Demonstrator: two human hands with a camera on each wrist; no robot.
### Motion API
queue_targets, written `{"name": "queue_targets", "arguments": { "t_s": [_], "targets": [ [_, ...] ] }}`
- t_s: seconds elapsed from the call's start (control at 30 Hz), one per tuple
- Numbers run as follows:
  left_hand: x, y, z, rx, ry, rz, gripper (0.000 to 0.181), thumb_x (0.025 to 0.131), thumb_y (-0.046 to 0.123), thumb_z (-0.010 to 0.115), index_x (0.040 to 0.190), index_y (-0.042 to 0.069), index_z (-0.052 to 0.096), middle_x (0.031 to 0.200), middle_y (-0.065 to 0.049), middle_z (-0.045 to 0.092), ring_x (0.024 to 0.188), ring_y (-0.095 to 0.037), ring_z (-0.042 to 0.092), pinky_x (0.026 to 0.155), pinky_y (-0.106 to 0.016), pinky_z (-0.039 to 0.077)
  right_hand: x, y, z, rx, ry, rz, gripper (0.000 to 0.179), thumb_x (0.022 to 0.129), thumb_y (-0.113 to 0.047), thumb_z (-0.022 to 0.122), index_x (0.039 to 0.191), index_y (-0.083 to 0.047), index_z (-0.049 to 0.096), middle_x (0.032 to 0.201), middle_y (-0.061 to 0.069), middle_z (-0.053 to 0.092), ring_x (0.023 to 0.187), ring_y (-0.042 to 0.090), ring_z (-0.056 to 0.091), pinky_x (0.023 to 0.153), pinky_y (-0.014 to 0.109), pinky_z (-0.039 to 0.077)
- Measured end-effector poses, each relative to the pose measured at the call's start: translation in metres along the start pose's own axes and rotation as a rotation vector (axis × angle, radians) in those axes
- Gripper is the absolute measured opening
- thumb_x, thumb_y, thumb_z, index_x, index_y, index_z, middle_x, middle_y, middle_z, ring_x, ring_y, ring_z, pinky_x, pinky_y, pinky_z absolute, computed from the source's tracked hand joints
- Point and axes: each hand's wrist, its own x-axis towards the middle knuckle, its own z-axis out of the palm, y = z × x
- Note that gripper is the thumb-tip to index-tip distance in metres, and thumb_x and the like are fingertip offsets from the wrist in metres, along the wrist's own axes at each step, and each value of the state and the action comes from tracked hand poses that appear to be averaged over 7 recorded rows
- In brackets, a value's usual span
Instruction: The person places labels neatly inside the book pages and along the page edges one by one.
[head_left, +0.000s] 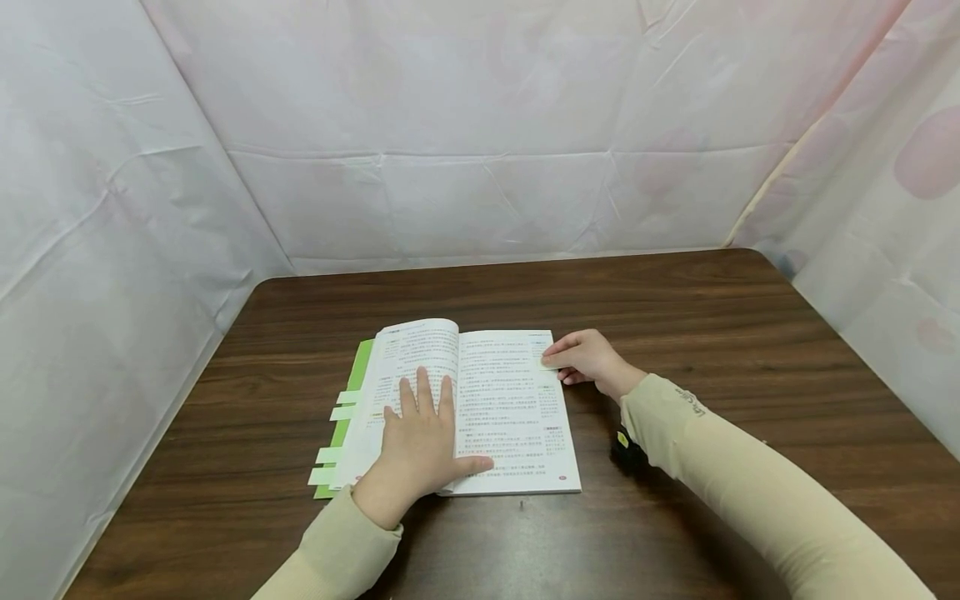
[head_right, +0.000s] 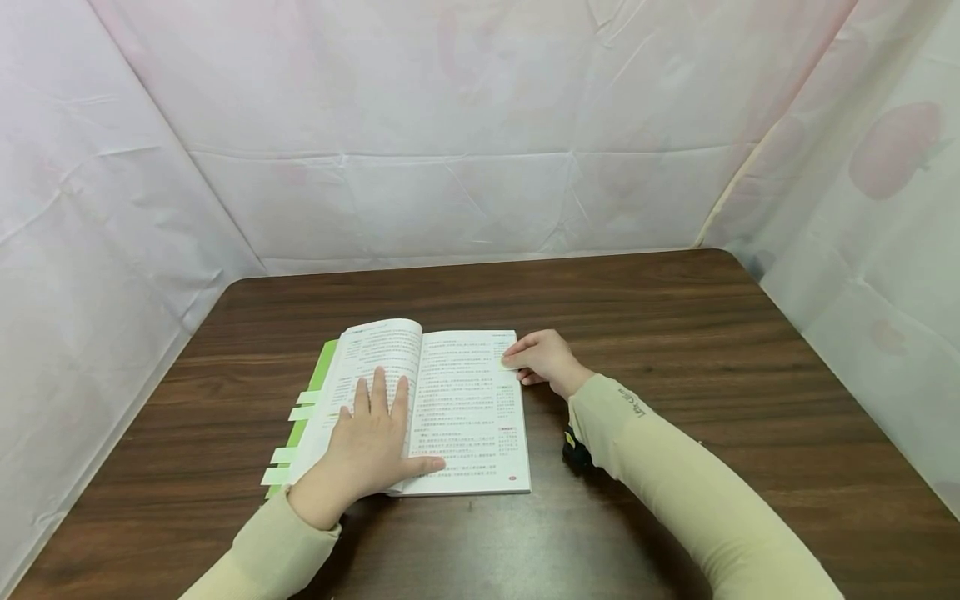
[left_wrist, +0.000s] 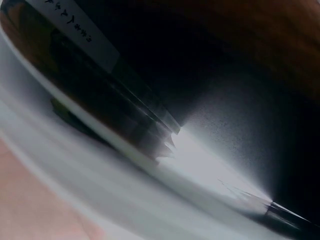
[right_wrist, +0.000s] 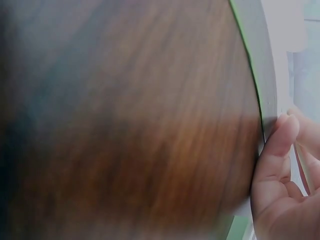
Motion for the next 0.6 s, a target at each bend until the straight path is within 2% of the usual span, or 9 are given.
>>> {"name": "queue_targets", "arguments": {
  "t_s": [0.17,0.43,0.6],
  "targets": [
    [-0.0005,-0.0001,-0.0008,0.001,0.001,0.001,0.125,0.068,0.085,0.062,0.154,-0.001,0.029,0.157,-0.036,0.021,0.142,-0.057,0.026,0.1,-0.069,0.039,0.0028,0.0006,0.0025,-0.018,0.013,0.002,0.024,0.091,-0.011,0.071,0.11,0.003,0.069,0.083,0.003,0.067,0.062,0.01,0.058,0.061,0.024,0.052],
    [0.0007,-0.0001,-0.0001,0.008,0.0,0.002,0.126,0.068,0.086,0.061,0.154,0.0,0.029,0.157,-0.035,0.021,0.142,-0.057,0.026,0.1,-0.069,0.039,-0.0007,-0.0034,0.0068,-0.134,0.058,-0.045,0.017,0.092,-0.011,0.069,0.104,0.0,0.072,0.093,0.008,0.067,0.064,0.014,0.057,0.064,0.027,0.054],
    [0.0014,0.0002,-0.0002,0.009,-0.001,0.004,0.125,0.068,0.086,0.061,0.154,0.0,0.029,0.157,-0.035,0.021,0.142,-0.057,0.026,0.1,-0.069,0.039,-0.0017,-0.004,0.0083,-0.176,0.072,-0.051,0.015,0.092,-0.011,0.069,0.102,-0.001,0.073,0.089,0.007,0.067,0.065,0.015,0.055,0.063,0.027,0.053]
  ]
}}
